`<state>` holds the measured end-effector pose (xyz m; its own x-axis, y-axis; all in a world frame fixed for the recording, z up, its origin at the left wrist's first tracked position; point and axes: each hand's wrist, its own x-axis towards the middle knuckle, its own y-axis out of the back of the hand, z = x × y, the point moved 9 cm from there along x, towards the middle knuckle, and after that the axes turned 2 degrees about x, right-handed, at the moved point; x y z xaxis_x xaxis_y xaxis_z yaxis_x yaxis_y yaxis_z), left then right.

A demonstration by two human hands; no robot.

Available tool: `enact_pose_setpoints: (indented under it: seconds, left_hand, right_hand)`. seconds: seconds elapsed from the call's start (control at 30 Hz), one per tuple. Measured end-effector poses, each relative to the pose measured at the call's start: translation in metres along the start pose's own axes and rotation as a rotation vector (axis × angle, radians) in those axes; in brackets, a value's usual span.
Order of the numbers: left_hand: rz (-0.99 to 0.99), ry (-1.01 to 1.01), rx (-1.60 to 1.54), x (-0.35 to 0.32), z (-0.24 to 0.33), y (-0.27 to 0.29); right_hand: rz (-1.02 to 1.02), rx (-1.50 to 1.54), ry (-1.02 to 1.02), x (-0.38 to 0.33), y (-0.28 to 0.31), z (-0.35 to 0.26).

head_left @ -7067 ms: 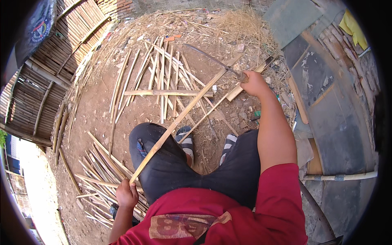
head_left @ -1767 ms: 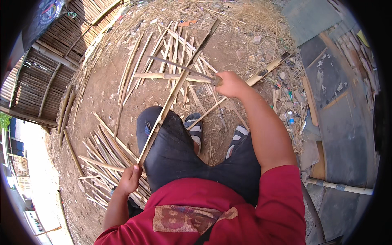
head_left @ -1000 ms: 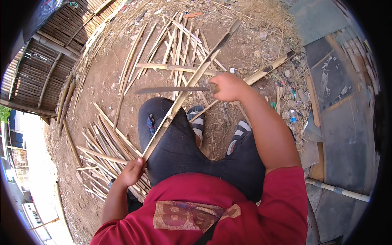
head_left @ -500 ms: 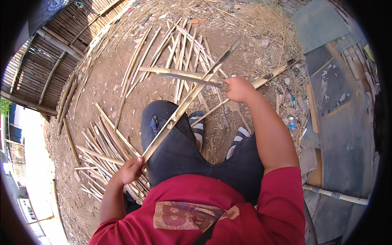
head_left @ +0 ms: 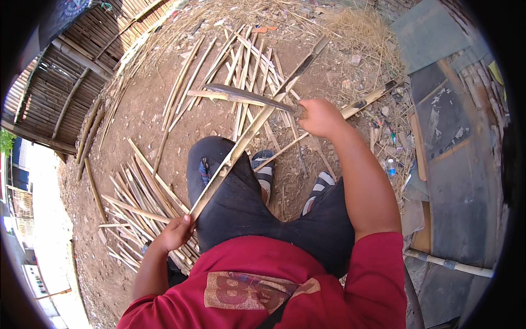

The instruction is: The person shaves a strip of bamboo by hand using a large knife, pulling the blade along the length of the material while sitting on the ground.

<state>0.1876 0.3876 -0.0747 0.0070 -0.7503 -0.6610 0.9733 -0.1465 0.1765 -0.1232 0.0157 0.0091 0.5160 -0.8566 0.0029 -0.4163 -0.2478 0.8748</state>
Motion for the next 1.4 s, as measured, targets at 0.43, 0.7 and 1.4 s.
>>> enact_pose_setpoints:
  seconds: [0.43, 0.7, 1.4]
  left_hand:
    - [0.001, -0.058, 0.035, 0.001, -0.010, 0.006]
    - [0.113, -0.129, 0.259, 0.004, 0.012, 0.015]
    - [0.103, -0.137, 0.185, 0.004, 0.001, 0.010]
  right_hand:
    - [0.016, -0.041, 0.032, -0.005, 0.016, -0.009]
    - [0.021, 0.003, -0.170, 0.006, 0.028, 0.065]
    - [0.081, -0.135, 0.207, -0.009, 0.032, -0.015]
